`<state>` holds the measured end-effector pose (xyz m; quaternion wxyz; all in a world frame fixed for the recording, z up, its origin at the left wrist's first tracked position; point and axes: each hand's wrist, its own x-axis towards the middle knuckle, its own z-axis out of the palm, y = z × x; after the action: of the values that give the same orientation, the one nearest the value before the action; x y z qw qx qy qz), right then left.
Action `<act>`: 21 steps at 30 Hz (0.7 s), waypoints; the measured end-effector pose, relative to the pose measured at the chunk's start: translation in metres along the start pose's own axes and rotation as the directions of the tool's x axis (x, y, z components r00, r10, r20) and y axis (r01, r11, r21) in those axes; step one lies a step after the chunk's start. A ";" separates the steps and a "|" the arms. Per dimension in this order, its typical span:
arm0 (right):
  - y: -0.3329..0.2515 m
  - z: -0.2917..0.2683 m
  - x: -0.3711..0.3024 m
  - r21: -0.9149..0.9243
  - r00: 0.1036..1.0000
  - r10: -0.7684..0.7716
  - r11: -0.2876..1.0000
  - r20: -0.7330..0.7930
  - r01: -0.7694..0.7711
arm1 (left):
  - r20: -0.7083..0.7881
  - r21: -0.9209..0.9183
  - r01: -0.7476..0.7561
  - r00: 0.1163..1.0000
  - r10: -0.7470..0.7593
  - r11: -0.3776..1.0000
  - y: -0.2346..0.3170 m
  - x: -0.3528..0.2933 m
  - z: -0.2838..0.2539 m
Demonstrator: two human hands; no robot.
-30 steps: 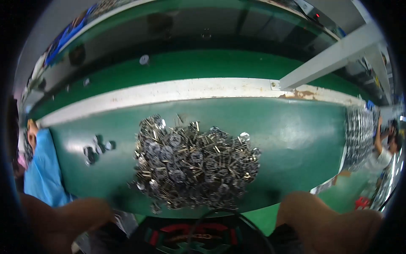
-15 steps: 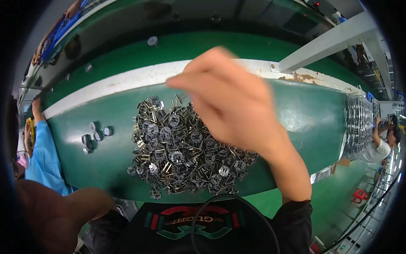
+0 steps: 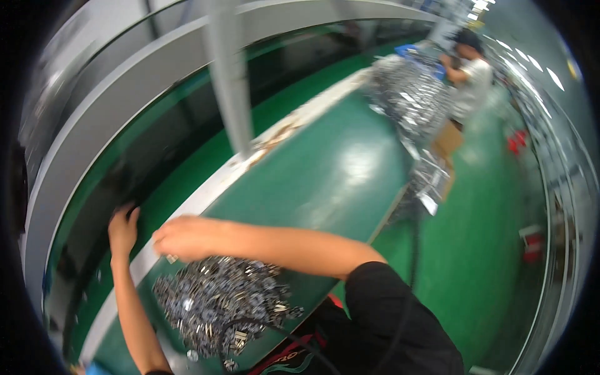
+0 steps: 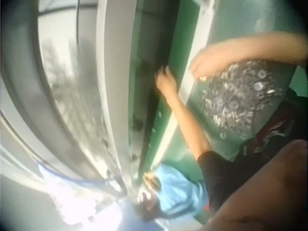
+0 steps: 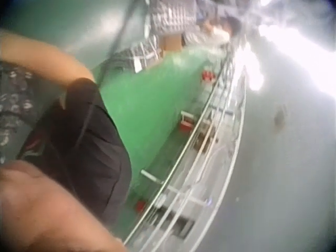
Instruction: The person assembles small metal pins into plastic housings by hand, taking the pins from a storage bin and inserting them into the housings.
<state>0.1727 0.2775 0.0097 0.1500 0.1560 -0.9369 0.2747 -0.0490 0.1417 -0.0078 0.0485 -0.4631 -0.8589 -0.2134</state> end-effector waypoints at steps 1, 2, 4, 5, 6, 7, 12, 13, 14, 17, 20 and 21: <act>0.000 -0.009 -0.015 0.091 0.995 0.034 0.995 -0.090 -0.026 | 0.011 -0.007 0.016 1.000 -0.016 1.000 -0.001 0.009 0.010; -0.002 -0.014 -0.022 0.168 0.992 0.082 0.984 -0.099 -0.065 | 0.021 -0.026 0.009 1.000 -0.009 1.000 -0.004 0.013 0.012; -0.002 -0.015 -0.035 0.224 0.981 0.131 0.970 -0.144 -0.097 | 0.031 -0.038 -0.001 1.000 0.002 0.999 0.000 0.013 0.005; -0.001 -0.014 -0.039 0.306 0.973 0.155 0.947 -0.172 -0.097 | 0.052 -0.156 0.127 0.991 -0.120 0.980 0.012 0.008 -0.001; -0.005 -0.012 -0.038 0.357 0.960 0.162 0.931 -0.229 -0.072 | 0.088 -0.252 0.273 0.962 -0.259 0.928 0.018 -0.004 -0.009; -0.005 -0.011 -0.038 0.382 0.963 0.149 0.923 -0.225 -0.054 | 0.087 -0.229 0.296 0.955 -0.283 0.927 0.020 -0.015 -0.014; -0.038 -0.041 -0.038 0.784 0.883 0.465 0.524 0.064 -0.333 | 0.241 -0.957 0.286 0.888 -0.393 0.059 0.078 -0.109 -0.058; -0.037 -0.037 -0.043 0.807 0.848 0.510 0.435 0.143 -0.398 | 0.296 -0.955 0.278 0.889 -0.350 -0.101 0.086 -0.121 -0.051; -0.037 -0.025 -0.043 0.772 0.915 0.400 0.599 -0.058 -0.213 | 0.265 -0.961 0.220 0.907 -0.329 -0.167 0.092 -0.135 -0.051; -0.049 -0.012 -0.031 0.656 0.937 0.233 0.755 -0.261 -0.005 | 0.277 -0.912 0.150 0.912 -0.304 -0.381 0.103 -0.163 -0.056; -0.068 -0.007 -0.016 0.563 0.922 0.241 0.826 -0.302 -0.031 | 0.212 -0.913 0.085 0.935 -0.285 -0.400 0.104 -0.178 -0.054; -0.074 -0.006 -0.012 0.527 0.905 0.259 0.849 -0.337 -0.047 | 0.234 -0.913 0.102 0.924 -0.303 -0.394 0.109 -0.176 -0.055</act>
<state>0.2127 0.2247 0.0445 0.2671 0.0544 -0.7907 0.5482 0.1330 0.0349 0.0273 -0.3368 -0.1206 -0.3787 -0.8536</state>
